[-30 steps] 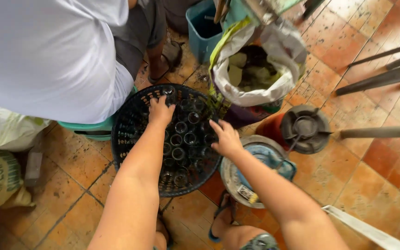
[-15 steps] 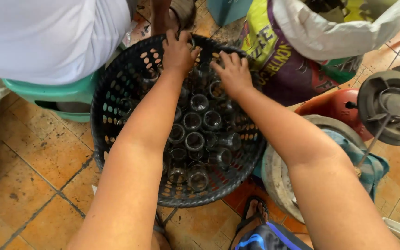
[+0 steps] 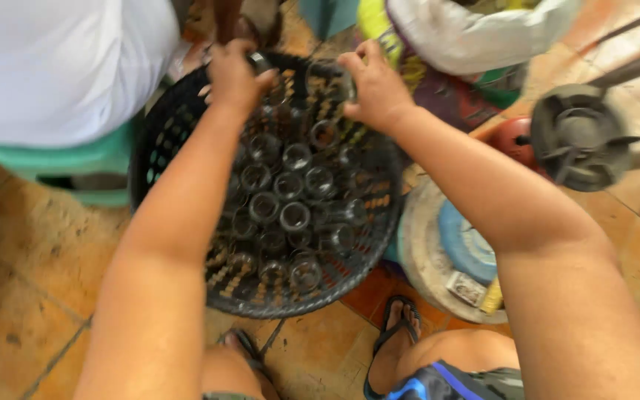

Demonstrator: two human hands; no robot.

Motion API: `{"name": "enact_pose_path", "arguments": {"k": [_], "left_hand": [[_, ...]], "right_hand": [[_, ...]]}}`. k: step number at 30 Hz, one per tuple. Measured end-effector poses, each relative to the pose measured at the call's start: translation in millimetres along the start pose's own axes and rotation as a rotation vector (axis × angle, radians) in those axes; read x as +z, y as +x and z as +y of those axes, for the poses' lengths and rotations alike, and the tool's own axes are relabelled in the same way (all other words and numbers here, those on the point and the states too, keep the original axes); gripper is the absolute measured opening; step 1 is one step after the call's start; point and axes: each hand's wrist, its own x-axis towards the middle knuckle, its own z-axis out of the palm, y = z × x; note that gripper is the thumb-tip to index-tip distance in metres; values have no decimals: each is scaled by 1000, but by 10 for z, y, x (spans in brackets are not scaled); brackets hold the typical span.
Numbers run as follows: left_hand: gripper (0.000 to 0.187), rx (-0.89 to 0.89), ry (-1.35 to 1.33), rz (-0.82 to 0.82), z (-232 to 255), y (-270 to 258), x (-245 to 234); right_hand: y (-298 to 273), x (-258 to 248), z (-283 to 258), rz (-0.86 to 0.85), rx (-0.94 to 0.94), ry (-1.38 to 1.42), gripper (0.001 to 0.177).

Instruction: Preparing candle wicks by cutting them to size and arranging glass jars on a table for candle making.

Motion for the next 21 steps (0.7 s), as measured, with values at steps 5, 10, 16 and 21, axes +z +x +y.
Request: {"name": "enact_pose_path", "arguments": {"k": [5, 10, 16, 21], "left_hand": [[67, -351, -377, -189, 708, 54, -969], [70, -316, -271, -291, 1270, 129, -1486], [76, -60, 270, -492, 2611, 118, -2373], [77, 109, 343, -592, 3689, -137, -2913]], "right_hand": [[-80, -1405, -93, 164, 112, 513, 69], [-203, -2868, -313, 71, 69, 380, 71], [-597, -4319, -443, -97, 184, 224, 71], [-1370, -5650, -426, -168, 355, 204, 74]]}}
